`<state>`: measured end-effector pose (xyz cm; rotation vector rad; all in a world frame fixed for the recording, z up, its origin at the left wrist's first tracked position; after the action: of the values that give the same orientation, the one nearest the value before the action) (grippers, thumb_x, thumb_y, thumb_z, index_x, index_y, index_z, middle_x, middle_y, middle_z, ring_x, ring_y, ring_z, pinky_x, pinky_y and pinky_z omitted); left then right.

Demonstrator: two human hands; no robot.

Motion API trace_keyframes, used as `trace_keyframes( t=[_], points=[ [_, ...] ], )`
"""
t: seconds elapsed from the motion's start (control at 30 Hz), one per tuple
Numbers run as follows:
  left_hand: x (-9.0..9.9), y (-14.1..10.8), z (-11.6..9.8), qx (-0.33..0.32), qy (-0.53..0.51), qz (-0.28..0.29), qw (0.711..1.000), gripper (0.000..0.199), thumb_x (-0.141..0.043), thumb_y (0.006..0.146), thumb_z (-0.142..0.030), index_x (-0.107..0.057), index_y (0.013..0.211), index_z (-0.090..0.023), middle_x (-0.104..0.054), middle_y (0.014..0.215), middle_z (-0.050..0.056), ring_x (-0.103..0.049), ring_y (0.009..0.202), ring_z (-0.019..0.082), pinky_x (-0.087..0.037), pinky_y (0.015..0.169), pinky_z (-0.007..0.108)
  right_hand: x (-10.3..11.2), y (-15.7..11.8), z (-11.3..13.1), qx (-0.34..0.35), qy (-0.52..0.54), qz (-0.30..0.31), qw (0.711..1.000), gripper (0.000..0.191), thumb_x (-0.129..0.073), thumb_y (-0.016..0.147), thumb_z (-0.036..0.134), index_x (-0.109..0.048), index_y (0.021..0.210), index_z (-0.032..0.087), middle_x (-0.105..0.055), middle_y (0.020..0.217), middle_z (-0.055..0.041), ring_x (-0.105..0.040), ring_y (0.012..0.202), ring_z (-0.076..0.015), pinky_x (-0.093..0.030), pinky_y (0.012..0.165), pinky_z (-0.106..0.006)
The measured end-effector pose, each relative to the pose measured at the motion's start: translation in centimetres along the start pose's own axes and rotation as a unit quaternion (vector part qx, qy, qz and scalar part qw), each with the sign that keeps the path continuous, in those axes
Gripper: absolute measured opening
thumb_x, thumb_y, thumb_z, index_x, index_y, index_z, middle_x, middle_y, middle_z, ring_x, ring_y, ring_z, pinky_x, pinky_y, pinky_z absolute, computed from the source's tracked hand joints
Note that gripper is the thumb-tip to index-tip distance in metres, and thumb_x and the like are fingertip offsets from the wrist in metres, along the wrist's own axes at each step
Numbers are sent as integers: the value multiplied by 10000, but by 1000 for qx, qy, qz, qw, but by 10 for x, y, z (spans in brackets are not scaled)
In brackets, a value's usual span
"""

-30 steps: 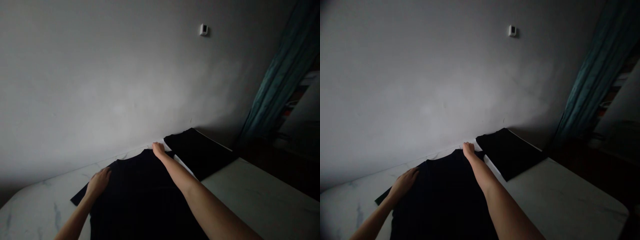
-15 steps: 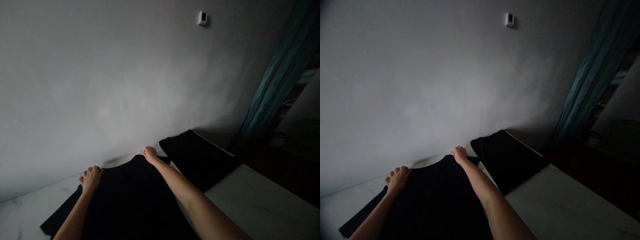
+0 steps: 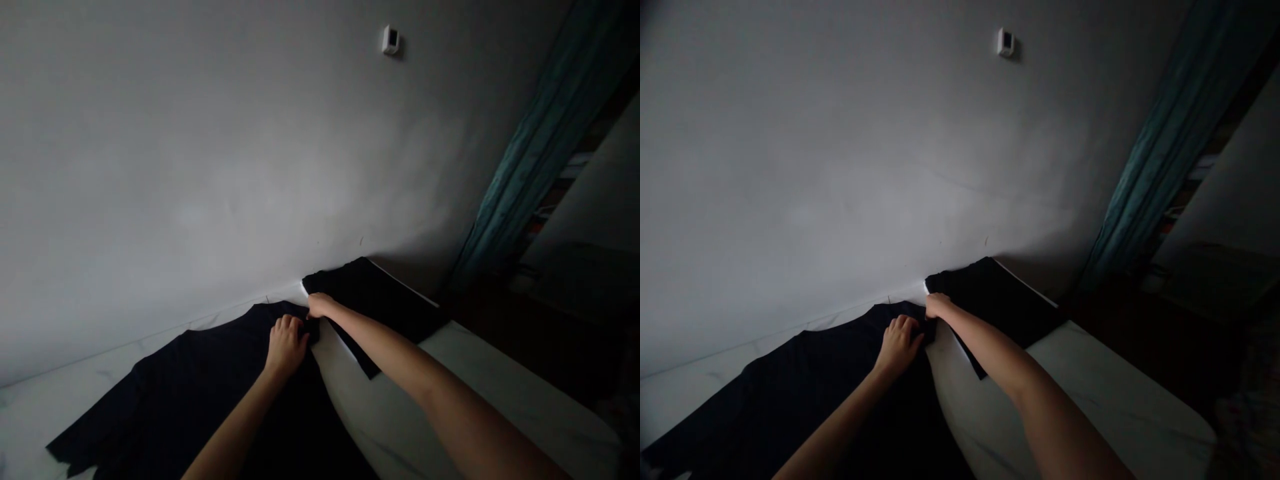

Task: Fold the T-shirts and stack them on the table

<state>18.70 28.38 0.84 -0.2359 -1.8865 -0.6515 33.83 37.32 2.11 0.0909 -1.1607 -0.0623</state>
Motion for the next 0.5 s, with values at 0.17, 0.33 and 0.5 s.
trace_keyframes(
  t=[0.17, 0.33, 0.5],
  points=[
    [-15, -2, -32, -21, 32, 10, 999, 232, -593, 775, -160, -634, 1002, -179, -622, 1059, 171, -562, 1034, 348, -451, 870, 457, 12, -8, 8, -30, 33, 52, 998, 188, -697, 825, 208, -736, 987, 121, -747, 1030, -117, -689, 973, -226, -497, 764, -230],
    [-20, 5, -46, 90, 97, -33, 991, 290, -452, 784, -57, -592, 1026, -133, -584, 1044, 175, -544, 1011, 328, -458, 810, 448, 20, -9, 17, -64, 88, 75, 991, 197, -614, 928, 245, -690, 1025, 92, -728, 989, -101, -693, 842, -178, -537, 721, -253],
    [-15, 10, -49, 137, 94, -51, 985, 297, -345, 860, -54, -564, 1045, -131, -596, 1064, 164, -559, 1002, 311, -454, 769, 411, 26, -5, 25, -96, 121, 57, 986, 259, -625, 935, 332, -631, 1112, 143, -652, 1103, -66, -652, 943, -197, -563, 806, -376]
  ],
)
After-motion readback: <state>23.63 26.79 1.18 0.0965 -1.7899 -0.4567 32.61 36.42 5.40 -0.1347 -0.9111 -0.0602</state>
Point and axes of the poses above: each hand's wrist, its own y-axis towards the middle knuckle, its own x-axis out of the back of the hand, z = x × y, the point moved 1 cm from there along y, towards the middle knuckle
